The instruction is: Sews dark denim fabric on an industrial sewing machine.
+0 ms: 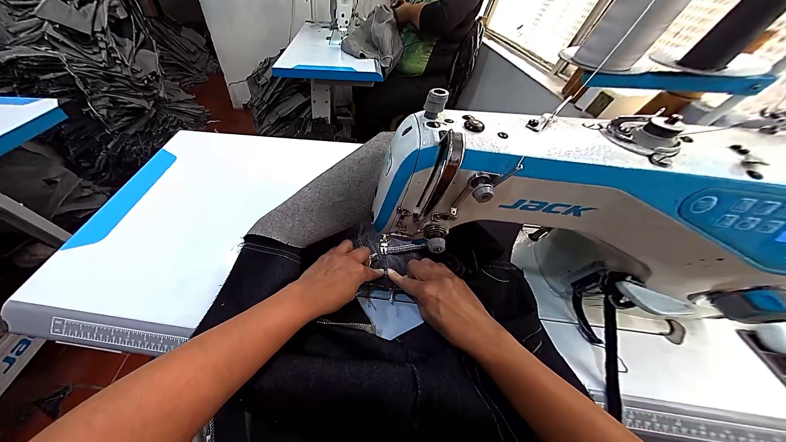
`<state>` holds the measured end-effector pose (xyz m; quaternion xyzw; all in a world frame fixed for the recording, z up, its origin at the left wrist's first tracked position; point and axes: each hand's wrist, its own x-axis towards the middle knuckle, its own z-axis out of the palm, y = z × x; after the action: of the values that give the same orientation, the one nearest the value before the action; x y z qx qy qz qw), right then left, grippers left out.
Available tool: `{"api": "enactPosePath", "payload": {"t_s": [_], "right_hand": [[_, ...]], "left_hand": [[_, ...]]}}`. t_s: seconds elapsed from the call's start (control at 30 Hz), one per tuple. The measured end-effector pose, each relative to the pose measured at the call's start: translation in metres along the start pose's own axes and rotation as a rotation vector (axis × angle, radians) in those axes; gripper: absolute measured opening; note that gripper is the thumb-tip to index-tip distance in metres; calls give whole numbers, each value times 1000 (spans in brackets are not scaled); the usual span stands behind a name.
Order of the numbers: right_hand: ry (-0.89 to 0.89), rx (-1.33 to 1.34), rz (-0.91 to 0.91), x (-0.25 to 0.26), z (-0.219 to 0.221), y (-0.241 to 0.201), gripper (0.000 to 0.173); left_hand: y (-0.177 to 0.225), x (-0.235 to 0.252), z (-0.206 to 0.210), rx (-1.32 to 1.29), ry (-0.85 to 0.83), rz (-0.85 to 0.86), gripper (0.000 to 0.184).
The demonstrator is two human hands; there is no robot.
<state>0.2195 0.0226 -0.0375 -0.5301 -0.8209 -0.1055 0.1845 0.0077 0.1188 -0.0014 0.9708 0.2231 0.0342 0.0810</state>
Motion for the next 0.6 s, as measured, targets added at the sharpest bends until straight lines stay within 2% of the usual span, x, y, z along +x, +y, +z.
{"api": "enactPosePath", "payload": {"t_s": [0.33, 0.6], "right_hand": [[-16, 25, 40, 13, 5, 9, 40], [-10, 67, 103, 15, 7, 13, 32]], "left_hand": [[-15, 17, -14, -31, -71, -25, 49], [-23, 20, -8, -13, -17, 14, 42]]}}
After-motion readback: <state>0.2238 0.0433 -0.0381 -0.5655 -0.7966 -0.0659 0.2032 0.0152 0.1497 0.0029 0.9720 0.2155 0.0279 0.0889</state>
